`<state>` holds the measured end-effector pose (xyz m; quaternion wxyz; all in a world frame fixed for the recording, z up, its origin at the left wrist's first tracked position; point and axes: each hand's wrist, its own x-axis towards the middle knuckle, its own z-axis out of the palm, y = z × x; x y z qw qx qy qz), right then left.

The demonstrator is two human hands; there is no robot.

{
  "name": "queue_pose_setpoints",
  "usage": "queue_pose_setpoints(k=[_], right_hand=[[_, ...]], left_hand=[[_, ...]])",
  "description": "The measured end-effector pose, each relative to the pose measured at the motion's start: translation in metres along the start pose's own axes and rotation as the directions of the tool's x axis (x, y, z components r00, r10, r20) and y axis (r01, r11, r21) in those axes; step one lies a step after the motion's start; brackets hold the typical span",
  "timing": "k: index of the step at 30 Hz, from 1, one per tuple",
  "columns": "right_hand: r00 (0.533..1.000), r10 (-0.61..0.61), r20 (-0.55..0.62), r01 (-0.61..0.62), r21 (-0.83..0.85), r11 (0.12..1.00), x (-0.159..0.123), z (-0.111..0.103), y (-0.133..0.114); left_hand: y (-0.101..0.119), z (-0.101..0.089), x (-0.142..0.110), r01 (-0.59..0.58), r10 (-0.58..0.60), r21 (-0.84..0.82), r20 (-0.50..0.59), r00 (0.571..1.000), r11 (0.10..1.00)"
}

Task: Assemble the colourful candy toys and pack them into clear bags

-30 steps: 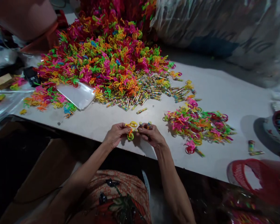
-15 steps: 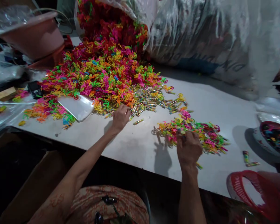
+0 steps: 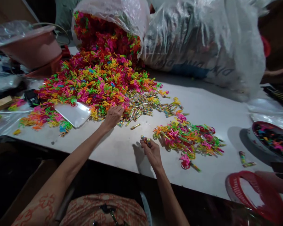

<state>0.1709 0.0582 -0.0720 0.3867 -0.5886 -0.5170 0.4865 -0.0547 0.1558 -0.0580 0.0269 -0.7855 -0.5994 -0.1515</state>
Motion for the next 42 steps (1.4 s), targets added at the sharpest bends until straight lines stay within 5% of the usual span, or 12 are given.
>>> queue_pose_setpoints(k=[4,7,10,17,20,23,25,27,30,33,36,42], right_hand=[[0.998,0.052,0.019,-0.054,0.111,0.992,0.001,0.010,-0.001],[0.998,0.062,0.015,-0.064,0.154,0.986,0.003,0.019,0.000],[0.998,0.059,-0.018,-0.055,0.155,0.986,0.005,0.024,0.003],[0.993,0.105,-0.056,-0.091,0.200,0.976,0.006,0.027,0.006],[0.995,0.075,-0.063,-0.063,0.174,0.983,0.005,0.019,0.005],[0.992,0.097,-0.081,-0.078,0.208,0.975,0.002,0.008,0.004],[0.989,0.133,-0.060,-0.111,0.286,0.952,-0.001,0.005,0.000],[0.989,0.146,-0.020,-0.129,0.363,0.923,-0.003,0.009,-0.006],[0.989,0.144,-0.015,-0.122,0.448,0.886,-0.002,0.023,-0.016],[0.981,0.186,-0.059,-0.133,0.496,0.858,0.000,0.035,-0.020],[0.978,0.207,-0.019,-0.175,0.465,0.868,-0.001,0.038,-0.019],[0.986,0.147,-0.074,-0.113,0.347,0.931,-0.010,0.035,-0.018]], left_hand=[[-0.019,0.011,-0.035,0.093,-0.138,-0.290,-0.140,0.980,0.953],[-0.025,0.014,-0.057,0.184,-0.334,-0.503,-0.228,0.914,0.844],[-0.015,0.007,-0.078,0.225,-0.396,-0.530,-0.234,0.888,0.818],[0.058,0.010,-0.081,0.161,-0.169,-0.309,-0.001,0.986,0.937],[0.072,0.020,-0.066,0.134,-0.100,-0.311,0.122,0.988,0.941],[0.069,0.021,-0.058,0.250,-0.187,-0.397,0.189,0.964,0.883],[0.067,0.016,-0.060,0.368,-0.303,-0.558,0.209,0.930,0.744],[0.069,0.010,-0.066,0.458,-0.370,-0.751,0.302,0.879,0.476],[0.079,0.000,-0.077,0.536,-0.286,-0.844,0.513,0.809,0.003],[0.087,-0.005,-0.086,0.544,-0.155,-0.775,0.610,0.777,-0.322],[0.088,-0.004,-0.091,0.519,-0.170,-0.727,0.639,0.750,-0.450],[0.085,0.000,-0.095,0.464,-0.263,-0.711,0.657,0.707,-0.528]])
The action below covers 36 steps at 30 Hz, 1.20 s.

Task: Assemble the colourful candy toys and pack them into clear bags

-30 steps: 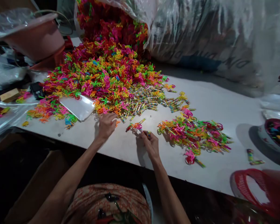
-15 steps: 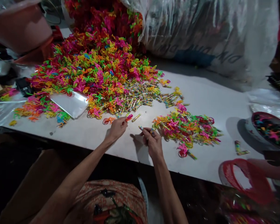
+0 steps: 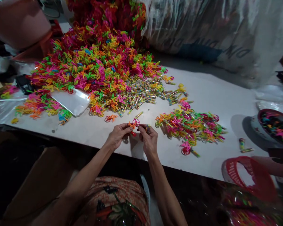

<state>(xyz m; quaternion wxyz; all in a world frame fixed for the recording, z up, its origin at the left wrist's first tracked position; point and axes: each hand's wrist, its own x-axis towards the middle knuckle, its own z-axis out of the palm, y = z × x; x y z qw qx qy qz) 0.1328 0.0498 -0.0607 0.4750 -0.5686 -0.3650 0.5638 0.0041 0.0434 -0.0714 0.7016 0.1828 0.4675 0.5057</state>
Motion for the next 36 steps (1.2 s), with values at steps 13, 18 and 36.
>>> queue_pose_setpoints(k=[13,18,36], right_hand=[[0.970,0.137,0.199,-0.154,0.073,0.985,0.001,-0.014,-0.005],[0.955,0.186,0.230,-0.222,0.142,0.965,0.002,-0.014,-0.003],[0.965,0.122,0.234,-0.144,0.081,0.986,0.000,-0.016,-0.003]], left_hand=[[0.003,-0.004,-0.004,0.099,-0.101,-0.106,-0.019,0.995,0.989],[0.002,0.002,-0.008,0.139,-0.138,-0.135,0.018,0.990,0.981],[-0.004,-0.004,-0.012,0.104,-0.111,-0.078,-0.099,0.989,0.992]])
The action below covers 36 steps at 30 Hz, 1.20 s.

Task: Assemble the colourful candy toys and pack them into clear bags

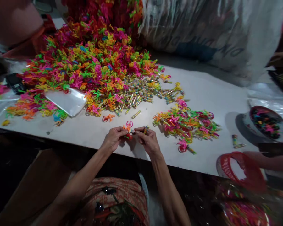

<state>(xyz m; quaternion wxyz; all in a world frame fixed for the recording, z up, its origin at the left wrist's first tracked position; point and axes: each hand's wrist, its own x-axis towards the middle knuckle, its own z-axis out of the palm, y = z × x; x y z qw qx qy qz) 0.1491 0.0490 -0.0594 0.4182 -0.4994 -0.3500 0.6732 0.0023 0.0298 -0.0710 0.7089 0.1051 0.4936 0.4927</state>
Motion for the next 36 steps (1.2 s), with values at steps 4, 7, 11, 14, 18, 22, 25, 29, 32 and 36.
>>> queue_pose_setpoints(k=[4,7,11,14,18,22,25,29,32,36], right_hand=[[0.984,-0.151,-0.097,0.132,-0.178,0.975,-0.007,0.002,0.005],[0.988,-0.131,-0.087,0.107,-0.238,0.965,-0.009,-0.012,0.000],[0.921,-0.344,-0.185,0.201,-0.530,0.824,-0.016,-0.058,-0.036],[0.629,-0.730,-0.268,0.298,-0.784,0.545,-0.011,-0.086,-0.064],[0.747,-0.618,-0.244,0.330,-0.670,0.665,0.012,-0.064,-0.049],[0.995,-0.096,0.028,0.100,-0.345,0.933,0.031,-0.009,0.000],[0.996,-0.075,0.054,0.086,-0.257,0.963,0.043,0.013,0.017],[0.962,-0.260,0.079,0.271,-0.357,0.894,0.059,0.037,0.008],[0.940,-0.316,0.131,0.342,-0.395,0.853,0.064,0.053,0.001],[0.979,-0.186,0.079,0.202,-0.297,0.933,0.055,0.049,0.009]], left_hand=[[-0.008,0.004,-0.001,-0.022,0.026,0.066,-0.061,0.998,0.998],[-0.017,0.012,0.002,-0.020,0.017,0.098,0.024,1.000,0.995],[-0.018,0.018,0.010,-0.158,0.139,0.281,0.088,0.986,0.947],[-0.001,0.007,0.021,-0.450,0.472,0.536,0.106,0.875,0.715],[0.038,-0.009,0.035,-0.460,0.769,0.884,0.238,0.594,0.081],[0.077,-0.015,0.043,-0.263,0.761,0.930,0.363,0.538,-0.257],[0.097,-0.029,0.045,-0.161,0.772,0.939,0.343,0.536,-0.305],[0.089,-0.055,0.038,-0.101,0.694,0.935,0.321,0.644,-0.339],[0.064,-0.063,0.031,-0.127,0.630,0.924,0.342,0.698,-0.361],[0.048,-0.057,0.033,-0.122,0.631,0.980,0.197,0.751,-0.160]])
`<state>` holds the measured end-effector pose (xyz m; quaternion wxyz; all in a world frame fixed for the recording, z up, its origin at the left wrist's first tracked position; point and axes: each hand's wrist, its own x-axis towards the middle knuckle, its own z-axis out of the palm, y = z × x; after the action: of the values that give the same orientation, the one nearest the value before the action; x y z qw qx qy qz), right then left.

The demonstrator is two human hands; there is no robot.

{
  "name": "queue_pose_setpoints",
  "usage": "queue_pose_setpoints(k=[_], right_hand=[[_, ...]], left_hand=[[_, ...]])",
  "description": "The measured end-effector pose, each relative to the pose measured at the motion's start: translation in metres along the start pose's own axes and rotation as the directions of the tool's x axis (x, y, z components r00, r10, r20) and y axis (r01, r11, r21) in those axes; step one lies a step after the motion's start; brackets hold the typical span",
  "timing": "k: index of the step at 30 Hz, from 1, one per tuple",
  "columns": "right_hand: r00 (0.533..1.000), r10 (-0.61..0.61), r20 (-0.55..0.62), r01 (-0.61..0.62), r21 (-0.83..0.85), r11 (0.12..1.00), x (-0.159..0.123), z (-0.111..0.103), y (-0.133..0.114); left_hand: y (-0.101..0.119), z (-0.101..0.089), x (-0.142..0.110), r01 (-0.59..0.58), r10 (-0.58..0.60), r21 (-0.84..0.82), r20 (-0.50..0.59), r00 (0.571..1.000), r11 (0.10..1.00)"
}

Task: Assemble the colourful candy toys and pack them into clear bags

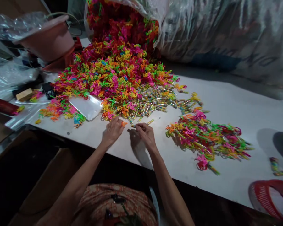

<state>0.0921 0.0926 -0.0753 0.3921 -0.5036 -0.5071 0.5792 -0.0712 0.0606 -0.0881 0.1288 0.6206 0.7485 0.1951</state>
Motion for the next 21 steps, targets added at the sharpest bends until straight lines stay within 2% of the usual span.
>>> queue_pose_setpoints(k=[2,3,4,6,8,10,11,12,13,15,16,17,19,21], right_hand=[[0.994,0.110,-0.005,-0.109,0.096,0.989,-0.009,-0.007,0.006],[0.989,0.146,-0.006,-0.144,0.137,0.980,-0.014,-0.009,0.008],[0.986,0.168,-0.009,-0.165,0.169,0.972,-0.017,-0.011,0.009],[0.982,0.186,-0.022,-0.177,0.210,0.962,-0.022,-0.012,0.008],[0.981,0.194,-0.030,-0.182,0.240,0.954,-0.025,-0.011,0.004],[0.979,0.204,-0.012,-0.193,0.275,0.942,-0.026,-0.010,0.002],[0.977,0.211,0.002,-0.203,0.288,0.936,-0.026,-0.010,0.002],[0.976,0.219,0.015,-0.213,0.297,0.931,-0.026,-0.010,0.002],[0.974,0.227,0.021,-0.223,0.300,0.928,-0.026,-0.011,0.003],[0.970,0.243,0.013,-0.237,0.282,0.930,-0.026,-0.012,0.006],[0.969,0.247,0.003,-0.239,0.264,0.934,-0.026,-0.013,0.007],[0.969,0.248,-0.005,-0.240,0.243,0.940,-0.027,-0.014,0.008],[0.969,0.246,-0.004,-0.240,0.202,0.950,-0.027,-0.016,0.009],[0.971,0.239,0.004,-0.236,0.168,0.957,-0.026,-0.016,0.009]], left_hand=[[0.003,0.002,0.003,0.112,-0.104,-0.205,0.046,0.993,0.972],[0.004,0.002,0.004,0.182,-0.163,-0.340,0.085,0.983,0.923],[0.005,0.002,0.004,0.255,-0.214,-0.481,0.141,0.967,0.839],[0.006,0.003,-0.001,0.389,-0.276,-0.698,0.275,0.921,0.601],[0.008,0.002,-0.009,0.460,-0.291,-0.796,0.367,0.883,0.393],[0.011,0.000,-0.017,0.470,-0.297,-0.830,0.387,0.873,0.300],[0.012,-0.002,-0.020,0.465,-0.301,-0.833,0.380,0.875,0.300],[0.012,-0.004,-0.023,0.450,-0.307,-0.826,0.355,0.883,0.339],[0.011,-0.007,-0.024,0.421,-0.311,-0.801,0.308,0.899,0.426],[0.002,-0.016,-0.027,0.329,-0.300,-0.632,0.156,0.941,0.702],[-0.005,-0.022,-0.028,0.283,-0.283,-0.477,0.075,0.956,0.832],[-0.014,-0.030,-0.029,0.255,-0.267,-0.302,0.002,0.964,0.919],[-0.034,-0.048,-0.030,0.260,-0.258,-0.001,-0.107,0.960,0.966],[-0.053,-0.066,-0.027,0.276,-0.244,0.162,-0.195,0.950,0.947]])
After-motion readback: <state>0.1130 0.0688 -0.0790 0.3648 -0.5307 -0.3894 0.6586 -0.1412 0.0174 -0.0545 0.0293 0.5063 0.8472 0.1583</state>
